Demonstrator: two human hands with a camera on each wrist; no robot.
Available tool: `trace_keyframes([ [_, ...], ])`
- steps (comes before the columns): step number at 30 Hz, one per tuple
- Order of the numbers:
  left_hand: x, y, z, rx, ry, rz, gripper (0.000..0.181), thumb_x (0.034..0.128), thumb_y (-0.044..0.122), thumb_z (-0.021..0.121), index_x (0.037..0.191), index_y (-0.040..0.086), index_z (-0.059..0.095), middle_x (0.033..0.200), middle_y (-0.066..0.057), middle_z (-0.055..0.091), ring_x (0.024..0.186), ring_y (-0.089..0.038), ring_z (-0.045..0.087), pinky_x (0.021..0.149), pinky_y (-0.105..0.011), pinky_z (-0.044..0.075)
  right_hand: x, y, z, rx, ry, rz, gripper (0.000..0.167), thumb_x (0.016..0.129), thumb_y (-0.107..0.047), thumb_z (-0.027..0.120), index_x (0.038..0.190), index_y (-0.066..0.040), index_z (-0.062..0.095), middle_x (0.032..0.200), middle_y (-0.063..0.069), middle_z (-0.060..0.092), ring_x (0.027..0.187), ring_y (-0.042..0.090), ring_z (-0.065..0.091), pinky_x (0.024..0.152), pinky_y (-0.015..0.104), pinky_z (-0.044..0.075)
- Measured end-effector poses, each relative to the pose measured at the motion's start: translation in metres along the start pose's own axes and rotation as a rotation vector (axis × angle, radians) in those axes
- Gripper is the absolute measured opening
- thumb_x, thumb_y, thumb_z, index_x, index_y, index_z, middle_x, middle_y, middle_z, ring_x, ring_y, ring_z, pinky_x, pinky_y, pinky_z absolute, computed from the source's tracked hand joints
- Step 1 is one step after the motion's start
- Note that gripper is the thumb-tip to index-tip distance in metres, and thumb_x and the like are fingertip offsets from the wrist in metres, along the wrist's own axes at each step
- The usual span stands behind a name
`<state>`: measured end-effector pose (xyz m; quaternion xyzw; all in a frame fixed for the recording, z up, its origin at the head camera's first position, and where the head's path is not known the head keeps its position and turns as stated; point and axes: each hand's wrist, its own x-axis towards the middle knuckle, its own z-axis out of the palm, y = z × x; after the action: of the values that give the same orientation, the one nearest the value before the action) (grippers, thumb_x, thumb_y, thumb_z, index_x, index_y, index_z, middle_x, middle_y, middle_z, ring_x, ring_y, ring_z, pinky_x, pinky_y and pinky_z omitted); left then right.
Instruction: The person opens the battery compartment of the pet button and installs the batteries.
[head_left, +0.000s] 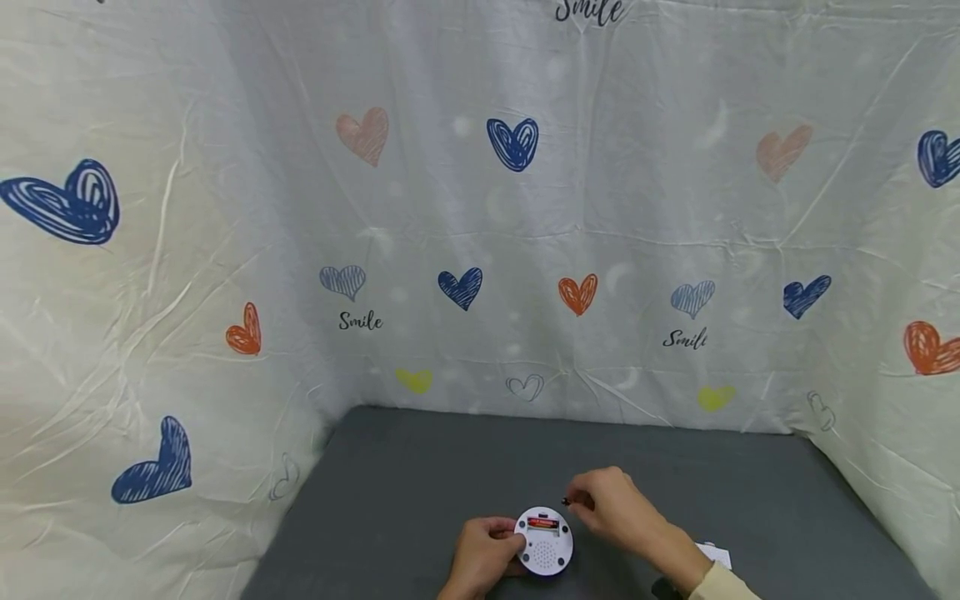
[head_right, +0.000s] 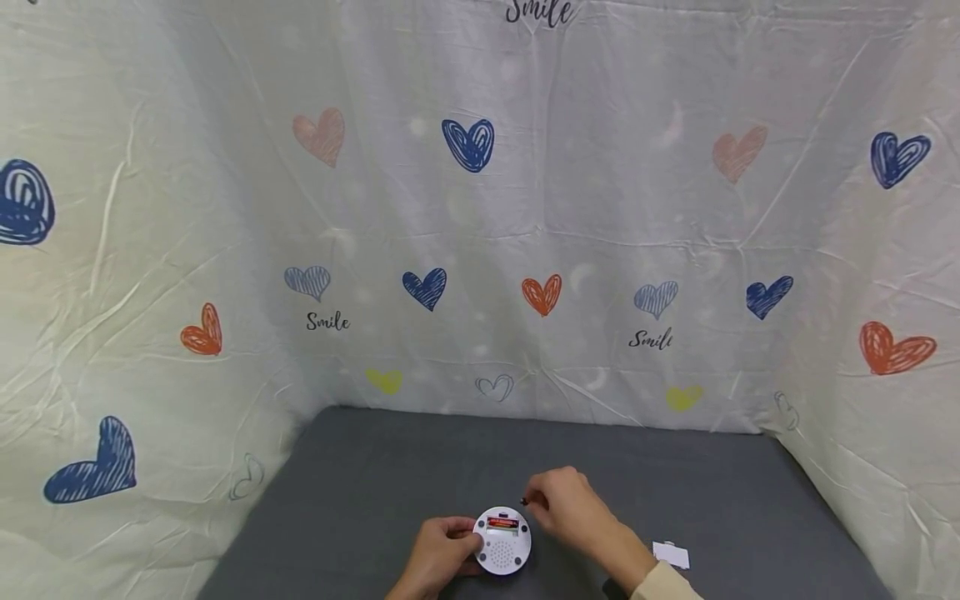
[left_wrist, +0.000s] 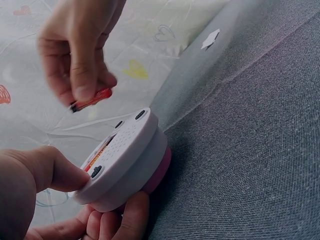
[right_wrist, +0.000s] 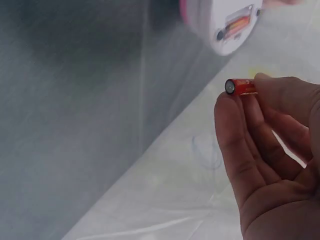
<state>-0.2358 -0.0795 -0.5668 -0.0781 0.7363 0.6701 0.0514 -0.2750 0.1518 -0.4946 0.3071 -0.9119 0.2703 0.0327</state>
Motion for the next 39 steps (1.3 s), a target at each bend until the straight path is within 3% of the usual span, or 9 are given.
trace_keyframes([
  [9, -0.001, 0.0, -0.003, -0.027, -0.028, 0.018, 0.029, 0.0843, -0.002, 0.07, 0.111, -0.013, 0.074, 0.088, -0.01, 0.071, 0.071, -0.013, 0.072, 0.063, -0.036, 0.069, 0.015, -0.018, 0.024, 0.042, -0.027, -0.082, 0.008, 0.092, -0.005, 0.084, 0.096, -0.013, 0.083, 0.085, -0.006, 0.078, 0.074, -0.006, 0.063, 0.062, 0.018, 0.056],
  [17, -0.001, -0.001, -0.002, -0.035, -0.037, 0.034, 0.03, 0.0846, -0.002, 0.069, 0.111, -0.014, 0.073, 0.089, -0.01, 0.071, 0.072, -0.014, 0.073, 0.063, -0.037, 0.069, 0.017, -0.02, 0.04, 0.016, -0.032, -0.106, 0.009, 0.089, -0.004, 0.086, 0.092, -0.012, 0.083, 0.084, -0.008, 0.078, 0.072, -0.008, 0.059, 0.062, 0.015, 0.053],
  [30, 0.001, -0.001, -0.002, -0.026, -0.036, 0.019, 0.031, 0.0844, -0.001, 0.069, 0.112, -0.014, 0.072, 0.089, -0.01, 0.07, 0.071, -0.013, 0.072, 0.062, -0.036, 0.069, 0.014, -0.019, 0.047, -0.099, 0.032, -0.197, 0.012, 0.084, -0.004, 0.091, 0.088, -0.014, 0.086, 0.084, -0.007, 0.079, 0.077, 0.0, 0.068, 0.064, 0.019, 0.057],
  [39, 0.001, -0.004, -0.001, -0.037, -0.042, 0.04, 0.032, 0.083, -0.002, 0.066, 0.111, -0.015, 0.072, 0.088, -0.009, 0.071, 0.071, -0.014, 0.073, 0.063, -0.038, 0.07, 0.015, -0.016, 0.048, -0.085, 0.009, -0.174, 0.009, 0.084, -0.005, 0.091, 0.086, -0.013, 0.086, 0.083, -0.007, 0.079, 0.075, -0.003, 0.066, 0.061, 0.016, 0.054],
])
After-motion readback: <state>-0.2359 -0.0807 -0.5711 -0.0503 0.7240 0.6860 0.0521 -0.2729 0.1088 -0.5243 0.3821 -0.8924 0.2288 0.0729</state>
